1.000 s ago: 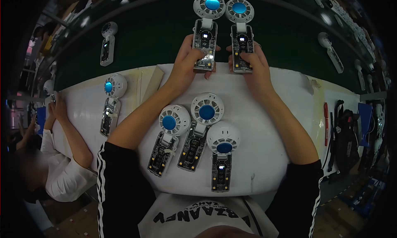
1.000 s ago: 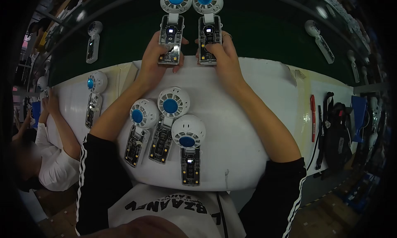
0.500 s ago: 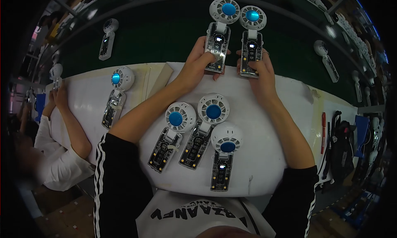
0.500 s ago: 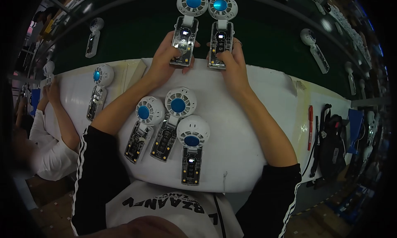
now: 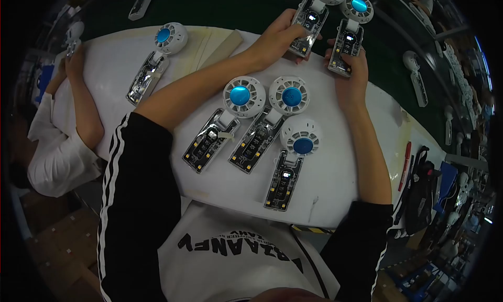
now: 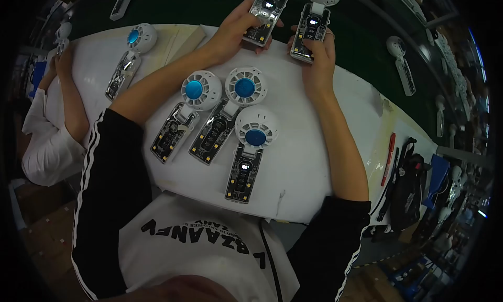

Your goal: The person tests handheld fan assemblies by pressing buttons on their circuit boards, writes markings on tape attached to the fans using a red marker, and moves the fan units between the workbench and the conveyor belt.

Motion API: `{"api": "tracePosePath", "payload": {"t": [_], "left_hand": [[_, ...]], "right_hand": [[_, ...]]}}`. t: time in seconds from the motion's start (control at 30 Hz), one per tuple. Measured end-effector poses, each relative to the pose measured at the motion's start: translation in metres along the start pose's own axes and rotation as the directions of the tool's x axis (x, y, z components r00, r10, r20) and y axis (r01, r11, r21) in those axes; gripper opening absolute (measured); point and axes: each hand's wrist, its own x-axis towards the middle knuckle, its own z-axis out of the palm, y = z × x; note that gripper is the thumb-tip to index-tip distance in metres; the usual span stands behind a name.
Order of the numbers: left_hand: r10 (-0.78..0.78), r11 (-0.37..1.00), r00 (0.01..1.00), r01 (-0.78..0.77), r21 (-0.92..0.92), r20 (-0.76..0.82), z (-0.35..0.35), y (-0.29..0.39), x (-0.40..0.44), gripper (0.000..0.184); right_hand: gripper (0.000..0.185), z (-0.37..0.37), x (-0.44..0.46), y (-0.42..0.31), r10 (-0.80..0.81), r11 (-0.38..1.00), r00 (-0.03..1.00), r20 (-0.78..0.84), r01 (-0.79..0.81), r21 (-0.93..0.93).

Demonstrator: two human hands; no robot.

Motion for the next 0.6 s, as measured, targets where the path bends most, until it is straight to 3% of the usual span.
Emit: {"api": "tracePosePath", "payload": {"t": [0.07, 0.3, 0.37, 0.4, 0.47, 0.57, 0.6], "left_hand": [[0.072, 0.993, 0.997, -0.068, -0.096, 0.042, -0.002, -0.005, 0.001, 0.029], [0.053, 0.998, 0.999, -0.053, -0.026, 0.002, -0.002, 0.000, 0.004, 0.032], [0.327, 0.943, 0.945, -0.325, -0.075, 0.024, 0.001, 0.018, 0.011, 0.035], [0.348, 0.935, 0.937, -0.345, -0.079, 0.032, 0.003, 0.026, 0.012, 0.035], [0.518, 0.848, 0.845, -0.487, 0.209, -0.131, 0.021, 0.072, -0.003, 0.028], [0.528, 0.841, 0.840, -0.495, 0.220, -0.124, 0.029, 0.069, 0.015, 0.028], [0.506, 0.853, 0.853, -0.472, 0.222, -0.127, 0.035, 0.060, 0.018, 0.027]], "right_hand": [[0.038, 0.000, -0.004, 0.002, 0.010, 1.000, 1.000, 0.005, -0.010, -0.015], [0.037, -0.002, -0.001, 0.000, -0.060, 0.998, 0.998, 0.016, 0.060, -0.028], [0.035, 0.003, -0.005, -0.012, -0.147, 0.985, 0.988, 0.034, 0.150, -0.083], [0.035, 0.006, -0.006, -0.021, -0.167, 0.981, 0.985, 0.041, 0.170, -0.095], [0.032, 0.016, -0.007, -0.043, -0.231, 0.973, 0.971, -0.060, 0.230, -0.030], [0.023, 0.042, -0.017, -0.092, -0.279, 0.956, 0.955, -0.103, 0.286, 0.062], [0.020, 0.036, -0.014, -0.101, -0.259, 0.935, 0.964, 0.066, 0.233, 0.268]]}}
